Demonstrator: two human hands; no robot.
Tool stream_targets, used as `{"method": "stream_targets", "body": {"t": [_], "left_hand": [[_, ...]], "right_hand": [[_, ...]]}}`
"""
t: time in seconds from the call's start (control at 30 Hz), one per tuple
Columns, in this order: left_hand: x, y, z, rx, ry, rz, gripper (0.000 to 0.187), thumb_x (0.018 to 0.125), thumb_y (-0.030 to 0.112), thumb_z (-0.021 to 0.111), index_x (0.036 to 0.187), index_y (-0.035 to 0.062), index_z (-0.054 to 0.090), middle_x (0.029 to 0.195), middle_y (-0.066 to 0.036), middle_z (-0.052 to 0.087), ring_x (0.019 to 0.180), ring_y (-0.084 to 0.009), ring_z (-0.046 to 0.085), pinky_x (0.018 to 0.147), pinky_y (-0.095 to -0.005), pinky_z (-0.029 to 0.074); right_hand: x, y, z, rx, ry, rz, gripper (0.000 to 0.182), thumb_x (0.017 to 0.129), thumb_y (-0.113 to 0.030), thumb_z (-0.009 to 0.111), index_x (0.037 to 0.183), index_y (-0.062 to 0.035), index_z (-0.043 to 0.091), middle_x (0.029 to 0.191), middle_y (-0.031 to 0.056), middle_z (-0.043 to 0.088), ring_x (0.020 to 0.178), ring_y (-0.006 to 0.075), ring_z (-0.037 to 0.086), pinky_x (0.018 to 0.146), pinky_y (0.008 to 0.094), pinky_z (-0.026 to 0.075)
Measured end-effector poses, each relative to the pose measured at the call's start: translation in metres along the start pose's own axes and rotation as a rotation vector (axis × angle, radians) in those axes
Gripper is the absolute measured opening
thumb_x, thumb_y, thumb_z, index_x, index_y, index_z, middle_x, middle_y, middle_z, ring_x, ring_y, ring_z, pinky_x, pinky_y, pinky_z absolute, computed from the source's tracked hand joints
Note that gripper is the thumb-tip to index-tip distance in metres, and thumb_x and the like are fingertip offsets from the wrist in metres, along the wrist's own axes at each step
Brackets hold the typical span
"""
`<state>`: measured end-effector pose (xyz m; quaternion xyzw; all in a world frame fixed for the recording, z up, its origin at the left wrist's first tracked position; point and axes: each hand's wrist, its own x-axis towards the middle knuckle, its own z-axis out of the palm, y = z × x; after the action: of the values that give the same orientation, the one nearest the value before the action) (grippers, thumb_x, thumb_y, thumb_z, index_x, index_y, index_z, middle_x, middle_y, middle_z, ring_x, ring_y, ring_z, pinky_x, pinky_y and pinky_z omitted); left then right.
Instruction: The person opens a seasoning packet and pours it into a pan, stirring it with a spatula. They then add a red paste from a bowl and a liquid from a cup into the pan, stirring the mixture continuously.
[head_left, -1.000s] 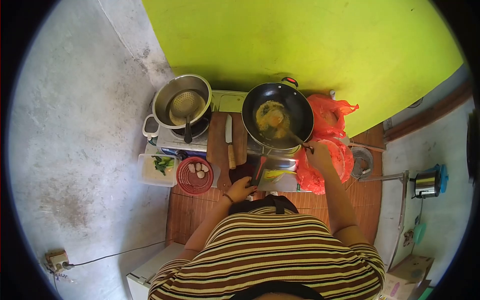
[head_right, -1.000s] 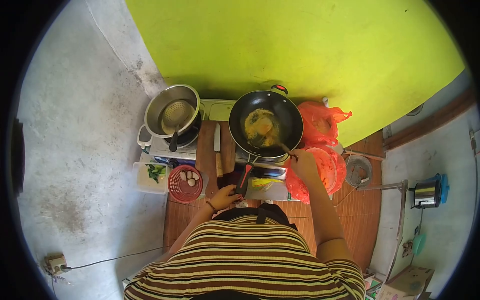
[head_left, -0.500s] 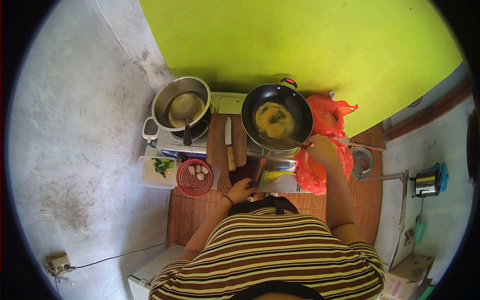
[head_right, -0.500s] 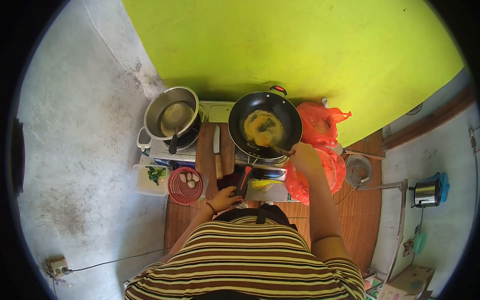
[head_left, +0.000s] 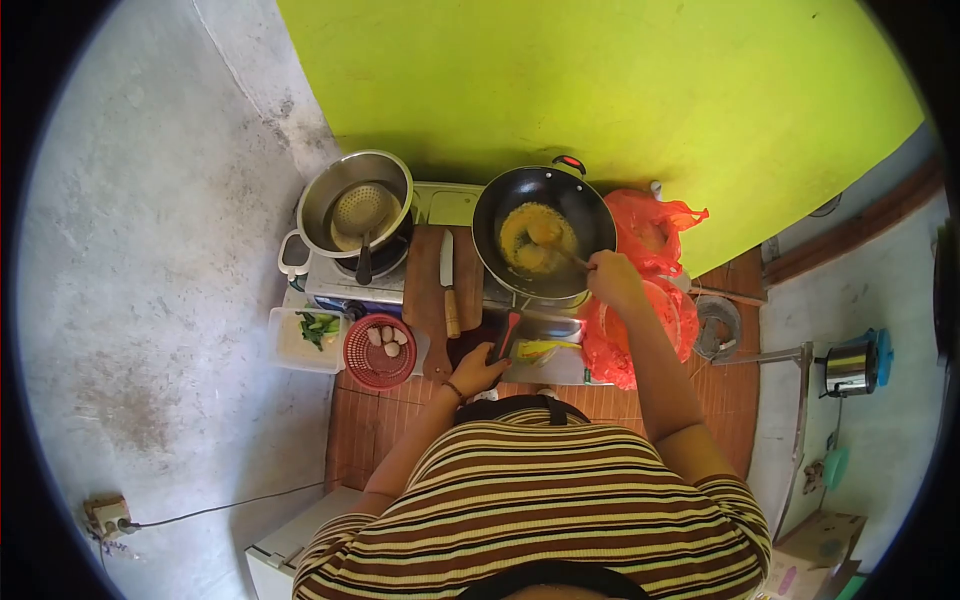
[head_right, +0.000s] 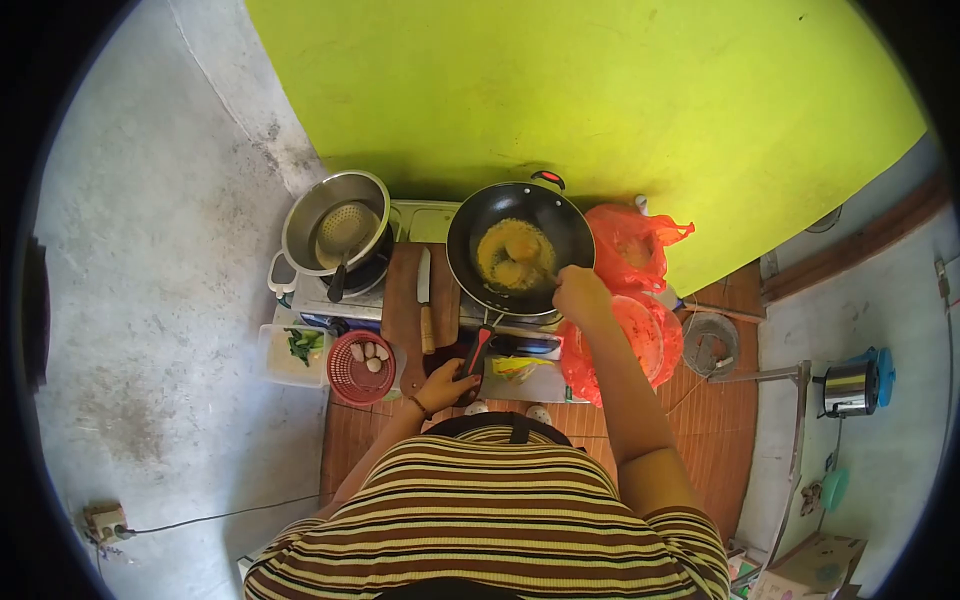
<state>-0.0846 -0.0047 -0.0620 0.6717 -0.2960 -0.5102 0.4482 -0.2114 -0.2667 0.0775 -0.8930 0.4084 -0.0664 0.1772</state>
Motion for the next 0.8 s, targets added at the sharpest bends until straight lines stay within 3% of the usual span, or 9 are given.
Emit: {"method": "stream_targets", "body": {"t": [0.07,0.17,0.27,0.37,0.47,0.57,0.67,0.8], "left_hand": [[0.003,-0.001,0.007,-0.054,0.021,0.032,0.035,0.087,0.018,0.063,0.110,-0.0047,0.051,0.083,-0.009,0.064,0.066,-0.0127,0.060,0.060,-0.0261,0.049],[0.003,-0.006,0.015,-0.151,0.072,0.048,0.031,0.091,0.019,0.057,0.112,-0.0026,0.049,0.084,-0.008,0.063,0.066,-0.0110,0.060,0.058,-0.0258,0.049],[-0.007,0.012,0.019,-0.276,0.057,-0.099,0.022,0.094,0.016,0.053,0.110,0.0029,0.048,0.083,-0.004,0.061,0.063,-0.0088,0.059,0.054,-0.0226,0.048],[-0.006,0.010,0.021,-0.271,0.063,-0.067,0.020,0.095,0.017,0.051,0.111,0.0054,0.048,0.078,-0.002,0.059,0.056,-0.0069,0.054,0.047,-0.0211,0.043],[-0.007,0.010,0.021,-0.246,0.076,-0.045,0.018,0.095,0.016,0.051,0.110,0.0064,0.048,0.073,0.000,0.056,0.053,-0.0062,0.049,0.046,-0.0205,0.039],[-0.004,0.001,0.023,-0.262,0.086,-0.003,0.017,0.095,0.016,0.051,0.109,0.0065,0.049,0.071,0.001,0.055,0.052,-0.0056,0.047,0.045,-0.0202,0.038],[-0.005,0.001,0.027,-0.262,0.135,-0.013,0.017,0.094,0.016,0.052,0.109,0.0065,0.050,0.071,0.001,0.055,0.052,-0.0052,0.046,0.045,-0.0199,0.037],[-0.004,-0.001,0.027,-0.242,0.135,-0.011,0.018,0.094,0.015,0.052,0.110,0.0058,0.050,0.070,0.001,0.054,0.052,-0.0053,0.046,0.046,-0.0202,0.037]], "right_hand": [[0.006,0.015,0.020,0.136,0.026,-0.148,0.016,0.074,-0.013,0.060,0.085,-0.0061,0.069,0.082,0.0165,0.066,0.085,0.0337,0.064,0.074,0.0420,0.051],[-0.001,0.010,-0.025,0.043,-0.076,-0.178,0.020,0.070,-0.009,0.060,0.087,-0.0066,0.070,0.084,0.0163,0.066,0.084,0.0330,0.064,0.074,0.0421,0.051],[0.006,0.014,-0.042,-0.174,-0.001,-0.035,0.023,0.070,-0.009,0.061,0.090,-0.0083,0.070,0.085,0.0165,0.067,0.084,0.0332,0.064,0.074,0.0431,0.051],[0.024,0.005,-0.039,-0.317,0.016,0.049,0.024,0.070,-0.009,0.061,0.091,-0.0092,0.071,0.087,0.0162,0.067,0.084,0.0332,0.064,0.074,0.0437,0.051],[0.047,0.005,-0.023,-0.232,0.042,-0.046,0.020,0.070,-0.009,0.061,0.088,-0.0088,0.071,0.087,0.0148,0.067,0.084,0.0328,0.064,0.074,0.0441,0.051],[0.058,0.015,-0.020,-0.055,0.044,-0.281,0.011,0.073,-0.011,0.061,0.082,-0.0088,0.068,0.087,0.0149,0.066,0.085,0.0351,0.064,0.073,0.0436,0.051],[0.064,0.019,-0.054,-0.119,-0.013,-0.314,0.011,0.072,-0.011,0.063,0.082,-0.0094,0.068,0.087,0.0138,0.067,0.085,0.0344,0.064,0.073,0.0430,0.052],[0.070,0.015,-0.080,-0.461,-0.056,-0.245,0.016,0.070,-0.012,0.067,0.086,-0.0099,0.069,0.088,0.0138,0.067,0.084,0.0329,0.065,0.071,0.0421,0.052]]}}
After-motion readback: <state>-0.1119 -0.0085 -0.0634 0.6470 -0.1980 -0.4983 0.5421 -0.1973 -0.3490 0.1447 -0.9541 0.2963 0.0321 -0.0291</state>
